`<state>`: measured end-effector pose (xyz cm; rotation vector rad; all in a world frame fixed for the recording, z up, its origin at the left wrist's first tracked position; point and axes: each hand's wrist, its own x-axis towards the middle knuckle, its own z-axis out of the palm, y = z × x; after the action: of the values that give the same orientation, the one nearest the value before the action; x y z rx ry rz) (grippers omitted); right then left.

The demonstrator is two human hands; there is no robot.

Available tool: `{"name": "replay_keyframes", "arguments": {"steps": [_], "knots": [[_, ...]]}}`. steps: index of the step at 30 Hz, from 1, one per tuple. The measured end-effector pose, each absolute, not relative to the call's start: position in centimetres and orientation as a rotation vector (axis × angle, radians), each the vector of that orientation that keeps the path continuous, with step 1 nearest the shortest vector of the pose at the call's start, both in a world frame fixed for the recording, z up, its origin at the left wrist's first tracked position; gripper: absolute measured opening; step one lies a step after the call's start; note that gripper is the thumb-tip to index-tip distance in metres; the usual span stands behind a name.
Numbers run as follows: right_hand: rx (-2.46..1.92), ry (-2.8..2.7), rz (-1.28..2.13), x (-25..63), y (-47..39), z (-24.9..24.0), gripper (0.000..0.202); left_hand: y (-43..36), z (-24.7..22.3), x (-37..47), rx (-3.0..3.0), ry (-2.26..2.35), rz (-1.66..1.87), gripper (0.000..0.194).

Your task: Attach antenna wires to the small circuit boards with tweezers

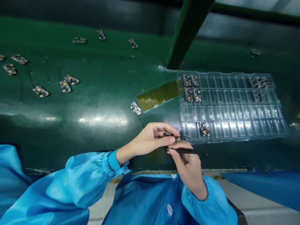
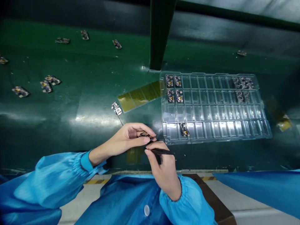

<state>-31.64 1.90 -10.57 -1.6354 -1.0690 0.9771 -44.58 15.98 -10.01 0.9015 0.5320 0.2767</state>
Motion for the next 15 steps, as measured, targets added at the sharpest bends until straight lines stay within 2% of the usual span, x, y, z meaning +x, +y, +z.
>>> {"name": "replay_keyframes", "arguments": {"steps": [7, 10, 13, 15], "knots": [[-1.670, -1.054, 0.954, -31.7, 2.1, -10.6, 0.006, 15.7, -9.9, -44.7, 0.969, 0.543, 0.310, 0.014], [-1.700, -0.978, 0.951, -31.9, 2.4, -10.4, 0.003, 15.5, -9.8, -45.2, 1.134, 0.591, 0.522, 0.014], [-1.694, -0.920, 0.936, -32.3, 2.6, -10.2, 0.003, 15.2, -9.8, -46.1, 1.520, 0.626, 0.749, 0.030], [-1.677, -0.904, 0.932, -32.4, 2.7, -10.1, 0.004, 15.0, -9.9, -46.8, 1.779, 0.611, 0.733, 0.044]]}}
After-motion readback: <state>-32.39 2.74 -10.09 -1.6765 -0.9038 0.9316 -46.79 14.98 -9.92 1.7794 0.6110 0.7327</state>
